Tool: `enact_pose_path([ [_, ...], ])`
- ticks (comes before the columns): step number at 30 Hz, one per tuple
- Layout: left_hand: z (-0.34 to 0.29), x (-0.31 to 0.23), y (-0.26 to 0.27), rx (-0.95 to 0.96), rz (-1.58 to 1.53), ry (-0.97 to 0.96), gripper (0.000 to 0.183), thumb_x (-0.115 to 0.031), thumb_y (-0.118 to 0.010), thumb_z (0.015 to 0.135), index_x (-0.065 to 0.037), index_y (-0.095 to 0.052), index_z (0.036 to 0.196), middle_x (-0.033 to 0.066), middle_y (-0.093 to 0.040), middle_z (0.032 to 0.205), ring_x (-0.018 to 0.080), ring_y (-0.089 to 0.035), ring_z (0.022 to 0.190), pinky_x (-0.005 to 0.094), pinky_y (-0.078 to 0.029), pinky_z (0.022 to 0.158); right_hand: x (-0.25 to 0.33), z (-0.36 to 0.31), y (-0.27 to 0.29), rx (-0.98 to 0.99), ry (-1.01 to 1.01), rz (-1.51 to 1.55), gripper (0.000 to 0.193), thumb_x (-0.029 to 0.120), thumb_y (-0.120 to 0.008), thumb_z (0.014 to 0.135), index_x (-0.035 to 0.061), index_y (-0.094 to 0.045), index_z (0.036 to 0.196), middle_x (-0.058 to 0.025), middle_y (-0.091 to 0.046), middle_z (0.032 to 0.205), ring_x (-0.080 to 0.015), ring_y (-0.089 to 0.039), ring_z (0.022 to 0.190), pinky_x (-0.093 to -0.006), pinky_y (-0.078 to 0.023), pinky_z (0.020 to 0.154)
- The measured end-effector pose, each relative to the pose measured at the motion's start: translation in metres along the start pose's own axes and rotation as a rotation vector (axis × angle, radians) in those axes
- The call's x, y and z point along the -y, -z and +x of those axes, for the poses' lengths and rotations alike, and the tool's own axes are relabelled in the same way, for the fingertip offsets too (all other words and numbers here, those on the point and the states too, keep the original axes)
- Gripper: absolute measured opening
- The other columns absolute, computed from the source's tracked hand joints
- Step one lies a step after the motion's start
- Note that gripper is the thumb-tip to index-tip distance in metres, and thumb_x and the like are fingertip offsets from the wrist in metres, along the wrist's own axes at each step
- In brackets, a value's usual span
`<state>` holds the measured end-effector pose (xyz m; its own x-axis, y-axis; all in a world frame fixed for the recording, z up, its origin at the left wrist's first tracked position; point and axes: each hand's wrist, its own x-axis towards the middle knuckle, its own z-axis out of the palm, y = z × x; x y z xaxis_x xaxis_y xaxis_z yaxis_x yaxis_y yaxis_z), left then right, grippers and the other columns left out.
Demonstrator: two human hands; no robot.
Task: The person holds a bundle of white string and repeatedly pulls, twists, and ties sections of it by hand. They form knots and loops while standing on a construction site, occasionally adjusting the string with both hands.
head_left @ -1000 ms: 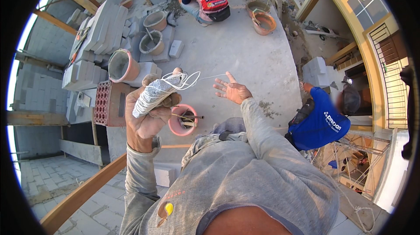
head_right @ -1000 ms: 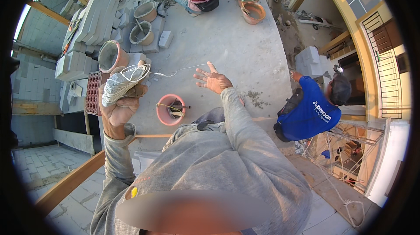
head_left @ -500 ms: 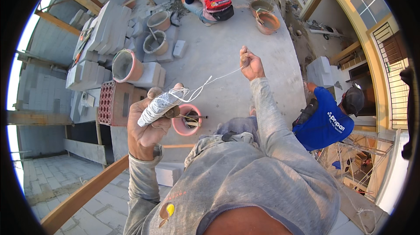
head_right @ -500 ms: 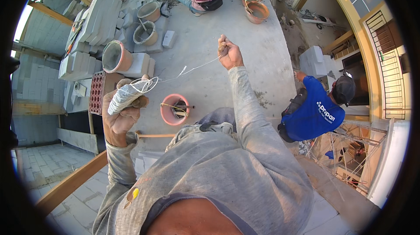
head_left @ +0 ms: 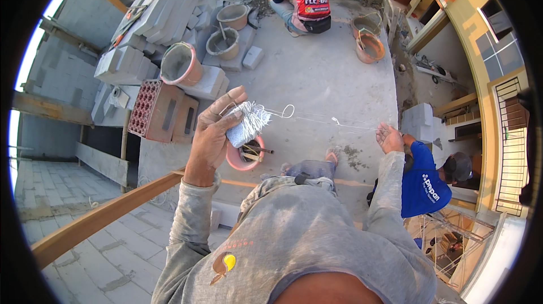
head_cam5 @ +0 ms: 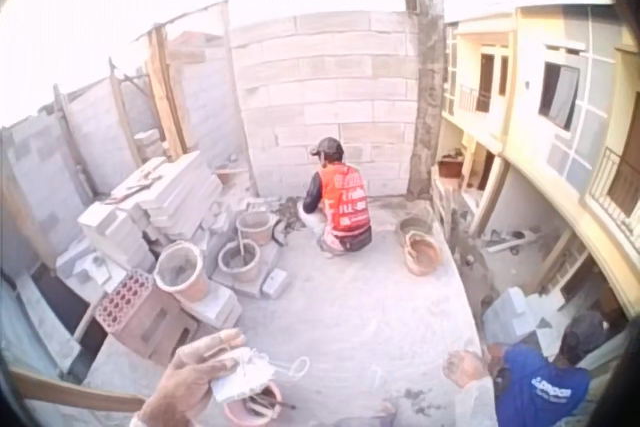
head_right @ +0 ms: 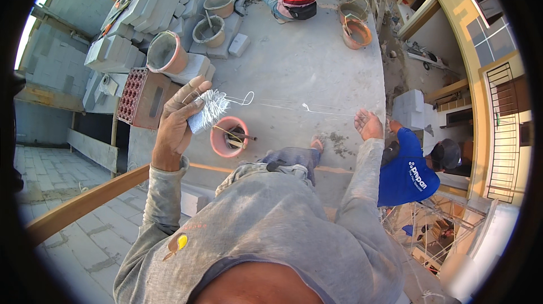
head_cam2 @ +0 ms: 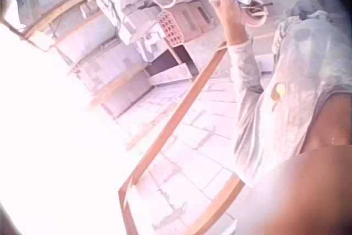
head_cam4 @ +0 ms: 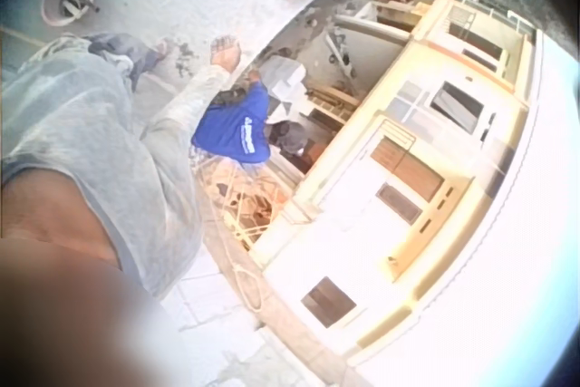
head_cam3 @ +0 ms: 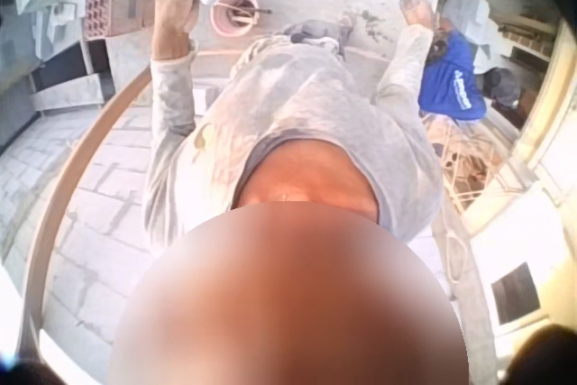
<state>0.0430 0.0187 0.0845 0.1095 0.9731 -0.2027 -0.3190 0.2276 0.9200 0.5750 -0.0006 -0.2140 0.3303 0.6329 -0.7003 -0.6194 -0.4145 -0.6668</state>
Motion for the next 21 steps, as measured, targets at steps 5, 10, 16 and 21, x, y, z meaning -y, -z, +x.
enact_pose_path([
  [5, 0.008, 0.013, -0.007, 0.072, 0.151, -0.096, 0.057, 0.009, -0.059, 0.089, -0.003, -0.054, 0.144, 0.0192, -0.057, 0.137, 0.0167, -0.067, 0.105, 0.0276, -0.059, 0.088, 0.046, -0.08, -0.085, -0.213, 0.49, -1.58, 0.057, 0.043, -0.058, 0.096, -0.007, -0.064, 0.123, -0.0249, -0.07, 0.113, -0.0316, -0.07, 0.102, -0.0393, -0.054, 0.088],
  [10, 0.018, 0.029, -0.017, 0.139, 0.412, -0.173, 0.062, 0.007, -0.061, 0.089, -0.004, -0.049, 0.148, 0.0161, -0.06, 0.135, 0.0157, -0.063, 0.113, 0.0283, -0.052, 0.098, 0.047, -0.22, -0.257, 0.782, 0.889, -0.804, 0.053, 0.04, -0.071, 0.093, -0.0048, -0.067, 0.122, -0.0081, -0.072, 0.089, -0.0073, -0.056, 0.067, -0.0267, -0.05, 0.063],
  [16, 0.026, 0.039, -0.018, 0.05, 0.328, -0.149, 0.06, 0.002, -0.061, 0.091, -0.008, -0.049, 0.15, 0.0181, -0.06, 0.136, 0.0219, -0.06, 0.121, 0.0328, -0.05, 0.099, 0.042, -0.274, -0.345, 0.876, 0.81, -0.933, 0.03, 0.017, -0.069, 0.088, -0.0045, -0.07, 0.108, -0.0086, -0.067, 0.073, -0.0096, -0.056, 0.059, -0.0282, -0.048, 0.059],
  [21, 0.03, 0.052, 0.002, -0.135, -0.059, -0.001, 0.057, -0.001, -0.056, 0.098, -0.003, -0.041, 0.152, 0.021, -0.061, 0.13, 0.0203, -0.065, 0.109, 0.0292, -0.057, 0.084, 0.049, -0.282, -0.325, 0.808, 0.795, -0.746, 0.021, 0.012, -0.063, 0.097, -0.0045, -0.068, 0.107, -0.0055, -0.068, 0.084, -0.0092, -0.063, 0.07, -0.026, -0.055, 0.063],
])
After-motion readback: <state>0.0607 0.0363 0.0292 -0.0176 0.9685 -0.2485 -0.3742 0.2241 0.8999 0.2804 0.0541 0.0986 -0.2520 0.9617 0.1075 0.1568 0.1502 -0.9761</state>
